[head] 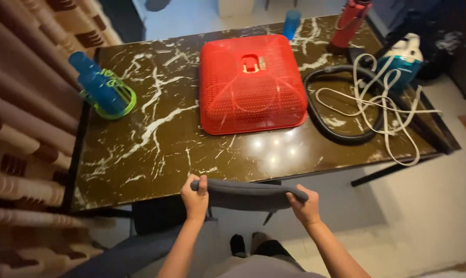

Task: Moving dining chairs and preparing a vacuum cleaner for use by assembling parts and plugging it in.

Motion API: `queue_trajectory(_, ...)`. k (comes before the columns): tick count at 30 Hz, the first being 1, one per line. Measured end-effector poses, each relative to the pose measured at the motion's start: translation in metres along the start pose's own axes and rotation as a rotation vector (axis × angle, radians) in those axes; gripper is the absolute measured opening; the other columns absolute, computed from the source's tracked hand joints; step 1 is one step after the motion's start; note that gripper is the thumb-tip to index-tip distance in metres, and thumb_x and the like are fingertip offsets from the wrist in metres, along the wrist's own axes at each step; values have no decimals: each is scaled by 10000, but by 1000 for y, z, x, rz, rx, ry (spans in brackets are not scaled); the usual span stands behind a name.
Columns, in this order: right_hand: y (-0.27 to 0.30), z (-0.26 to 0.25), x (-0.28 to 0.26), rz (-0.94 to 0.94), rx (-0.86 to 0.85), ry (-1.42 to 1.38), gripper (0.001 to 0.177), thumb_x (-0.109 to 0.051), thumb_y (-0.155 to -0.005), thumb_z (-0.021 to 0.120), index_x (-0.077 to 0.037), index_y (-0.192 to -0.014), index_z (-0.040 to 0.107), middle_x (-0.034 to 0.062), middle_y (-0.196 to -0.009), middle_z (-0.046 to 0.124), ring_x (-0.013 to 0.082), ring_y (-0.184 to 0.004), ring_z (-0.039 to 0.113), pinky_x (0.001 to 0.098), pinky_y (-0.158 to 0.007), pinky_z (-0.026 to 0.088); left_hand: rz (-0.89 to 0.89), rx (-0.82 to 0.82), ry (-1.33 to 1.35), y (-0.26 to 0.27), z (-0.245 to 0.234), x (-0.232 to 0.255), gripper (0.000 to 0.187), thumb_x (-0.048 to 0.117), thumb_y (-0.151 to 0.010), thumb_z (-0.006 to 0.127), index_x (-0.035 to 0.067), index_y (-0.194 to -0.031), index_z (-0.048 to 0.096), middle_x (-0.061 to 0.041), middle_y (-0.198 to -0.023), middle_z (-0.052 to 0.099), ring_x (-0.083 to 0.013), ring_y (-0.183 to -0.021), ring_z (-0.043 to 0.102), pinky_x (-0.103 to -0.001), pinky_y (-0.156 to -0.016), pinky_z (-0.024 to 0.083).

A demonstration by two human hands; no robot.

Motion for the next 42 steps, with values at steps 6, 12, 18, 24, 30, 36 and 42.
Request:
queue_trajectory(6, 1, 2, 7, 70, 101, 19, 305, -214, -854, 756, -32, -724, 548, 140, -618, 451, 299, -534, 419, 365, -522, 417, 5, -78, 21, -9, 0, -2, 644, 618, -956, 581, 18, -739, 497, -84, -613, 393, -191, -589, 393, -368, -568, 420)
queue_trajectory(12, 7, -9, -2, 85, 184, 4, 344, -247, -888, 732, -27, -698, 548, 142, -619, 414, 275, -542, 383, 357, -524, 398, 13, -138, 59, -2, 11, -6, 580, 557, -974, 550, 26, -743, 512, -70, -600, 422, -186, -574, 435, -367, -560, 414)
queue_trajectory(18, 31, -30, -8, 116, 242, -64, 370, -250, -919, 683, -7, -683, 536, 110, -600, 417, 224, -525, 391, 347, -525, 387, 110, -111, 129, 2, 28, 16, 559, 538, -939, 560, 28, -715, 513, -88, -603, 436, -192, -556, 462, -376, -562, 424)
queue_trajectory(24, 43, -65, -39, 152, 358, -79, 337, -240, -940, 667, 2, -715, 600, 51, -591, 482, 132, -539, 441, 321, -525, 403, 134, -156, 132, -6, 65, 21, 571, 523, -950, 544, 16, -698, 467, -138, -636, 353, -271, -575, 403, -398, -552, 389)
queue_trajectory(30, 78, -103, -4, 280, 522, -12, 409, -246, -968, 698, 11, -700, 527, 34, -611, 382, 116, -584, 369, 317, -536, 360, 152, -354, 226, -10, 114, 65, 603, 564, -959, 510, 19, -702, 495, -104, -603, 383, -211, -551, 418, -398, -541, 382)
queue_trajectory(36, 77, -121, 2, 267, 574, -43, 424, -275, -980, 722, 15, -727, 546, 2, -642, 416, 92, -626, 396, 300, -564, 365, 250, -498, 340, -7, 135, 87, 640, 627, -983, 513, 23, -777, 558, -67, -623, 458, -169, -582, 484, -361, -557, 414)
queue_trajectory(42, 69, -125, 4, 226, 583, -63, 385, -306, -967, 736, 31, -806, 641, -24, -667, 547, 83, -650, 494, 276, -620, 432, 200, -533, 337, -8, 147, 75, 656, 662, -980, 524, 29, -815, 559, -60, -626, 446, -163, -612, 474, -346, -581, 419)
Point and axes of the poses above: each hand's wrist, its own y-axis away from the middle knuckle, its own z-axis out of the palm, x = y × z, the point moved 8 cm from there along -y, towards the middle knuckle
